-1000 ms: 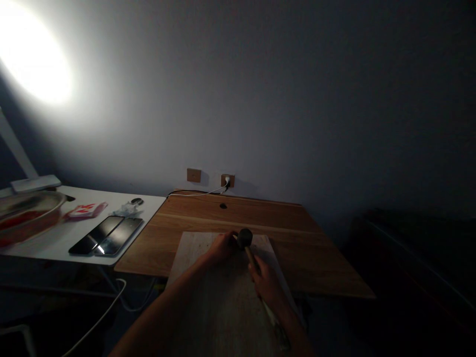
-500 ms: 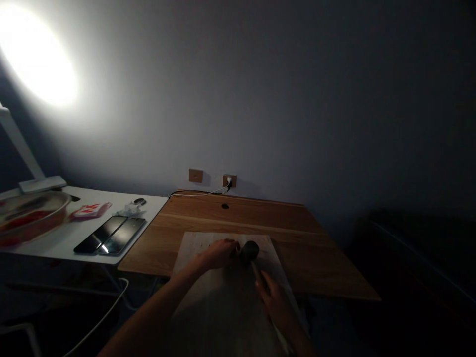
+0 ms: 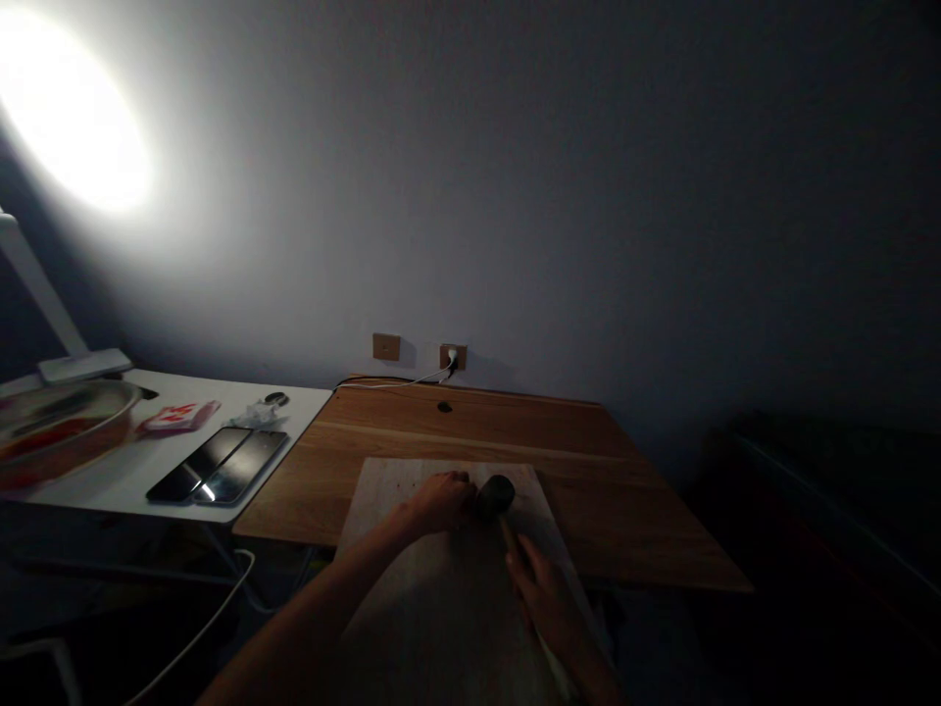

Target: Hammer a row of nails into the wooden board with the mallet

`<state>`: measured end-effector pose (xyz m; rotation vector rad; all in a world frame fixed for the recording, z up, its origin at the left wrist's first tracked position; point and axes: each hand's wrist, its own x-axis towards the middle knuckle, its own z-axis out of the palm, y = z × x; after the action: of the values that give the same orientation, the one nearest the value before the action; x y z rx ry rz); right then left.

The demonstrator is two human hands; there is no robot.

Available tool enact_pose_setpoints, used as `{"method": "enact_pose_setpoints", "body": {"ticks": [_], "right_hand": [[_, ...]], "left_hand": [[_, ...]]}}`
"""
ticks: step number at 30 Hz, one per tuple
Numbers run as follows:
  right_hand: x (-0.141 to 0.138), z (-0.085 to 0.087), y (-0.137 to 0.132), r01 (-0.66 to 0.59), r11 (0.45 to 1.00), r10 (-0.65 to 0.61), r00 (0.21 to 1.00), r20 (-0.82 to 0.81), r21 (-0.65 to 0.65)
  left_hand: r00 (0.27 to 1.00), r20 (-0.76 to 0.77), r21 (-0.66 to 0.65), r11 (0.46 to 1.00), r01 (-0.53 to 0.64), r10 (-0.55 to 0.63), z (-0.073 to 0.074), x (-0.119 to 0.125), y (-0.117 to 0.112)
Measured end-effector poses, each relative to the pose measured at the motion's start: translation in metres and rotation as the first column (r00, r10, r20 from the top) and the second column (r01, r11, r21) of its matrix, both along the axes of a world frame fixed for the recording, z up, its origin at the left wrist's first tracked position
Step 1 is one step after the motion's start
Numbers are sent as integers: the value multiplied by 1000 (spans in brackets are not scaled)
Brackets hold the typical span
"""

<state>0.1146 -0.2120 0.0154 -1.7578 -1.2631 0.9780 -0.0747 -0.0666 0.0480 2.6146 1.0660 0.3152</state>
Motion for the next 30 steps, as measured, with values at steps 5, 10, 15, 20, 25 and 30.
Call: {"method": "enact_pose_setpoints", "body": {"ticks": [5, 10, 15, 20, 25, 30], "right_hand": [[-1, 0, 0, 28, 999, -29, 999, 20, 40], [-1, 0, 0, 43, 999, -43, 999, -9, 14], [-2, 2, -1, 43, 999, -45, 998, -54, -23], [-4, 7, -2, 47, 999, -48, 997, -67, -15], [-5, 12, -3, 12, 1000, -14, 998, -64, -26], [-12, 17, 5, -27, 1000, 27, 998, -55, 5]], "left_hand": [[955, 229, -130, 978, -161, 188, -14, -15, 21], [874, 421, -214, 963, -163, 242, -24, -17, 32], [892, 396, -145, 974, -175, 219, -30, -12, 26], [909, 357, -95, 977, -193, 215, -31, -16, 23], [910, 381, -71, 987, -145, 161, -35, -20, 23], [885, 431, -125, 983, -132, 174, -39, -20, 26]]}}
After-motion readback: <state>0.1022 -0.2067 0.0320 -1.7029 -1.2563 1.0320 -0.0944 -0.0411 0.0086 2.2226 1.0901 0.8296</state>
